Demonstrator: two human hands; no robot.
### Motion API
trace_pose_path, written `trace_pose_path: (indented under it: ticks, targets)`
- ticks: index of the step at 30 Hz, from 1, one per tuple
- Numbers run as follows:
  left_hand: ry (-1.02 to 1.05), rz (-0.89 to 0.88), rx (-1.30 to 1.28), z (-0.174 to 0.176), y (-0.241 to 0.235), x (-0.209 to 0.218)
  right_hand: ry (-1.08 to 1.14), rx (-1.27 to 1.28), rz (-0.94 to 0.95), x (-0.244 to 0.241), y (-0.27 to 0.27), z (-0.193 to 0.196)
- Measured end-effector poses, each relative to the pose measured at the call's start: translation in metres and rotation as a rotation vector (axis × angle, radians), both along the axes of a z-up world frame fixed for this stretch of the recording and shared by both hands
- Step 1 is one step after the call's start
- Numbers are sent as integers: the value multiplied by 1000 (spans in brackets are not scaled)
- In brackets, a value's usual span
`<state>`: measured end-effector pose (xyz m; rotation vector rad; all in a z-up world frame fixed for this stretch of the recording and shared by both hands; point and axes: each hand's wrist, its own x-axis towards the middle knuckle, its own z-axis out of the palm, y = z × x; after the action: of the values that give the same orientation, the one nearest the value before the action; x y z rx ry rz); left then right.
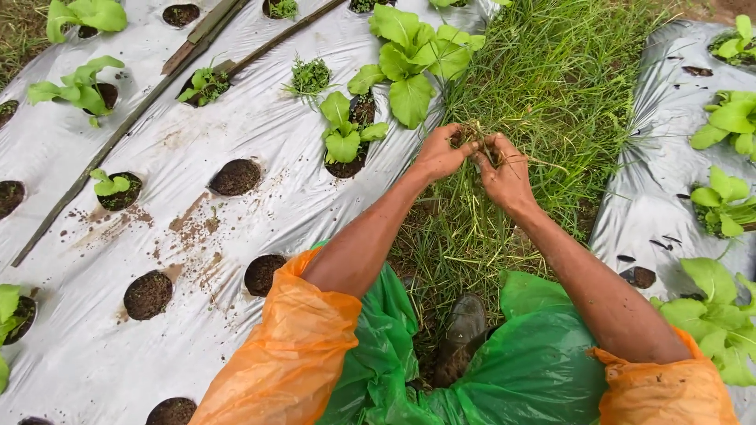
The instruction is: Hand-weeding and using a small hand tool to remove grass and weeds from a vegetable field with plastic mulch.
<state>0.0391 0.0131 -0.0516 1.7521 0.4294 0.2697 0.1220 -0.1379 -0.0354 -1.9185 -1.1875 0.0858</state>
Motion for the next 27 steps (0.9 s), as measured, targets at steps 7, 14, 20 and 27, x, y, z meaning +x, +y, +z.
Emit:
trace_pose_path:
  ticks: [7, 14, 20, 27]
  targets:
    - [52, 105, -14, -9, 8, 8, 203, -184, -83, -7, -11, 5]
    - [131, 42, -69, 29, -6, -9, 175, -144, -88, -15, -13, 14]
    - [113, 11, -25, 31, -5, -8, 75, -132, -30, -3, -16, 11]
    - [87, 31, -100, 33, 11, -17, 75, -143, 15, 3, -11, 7]
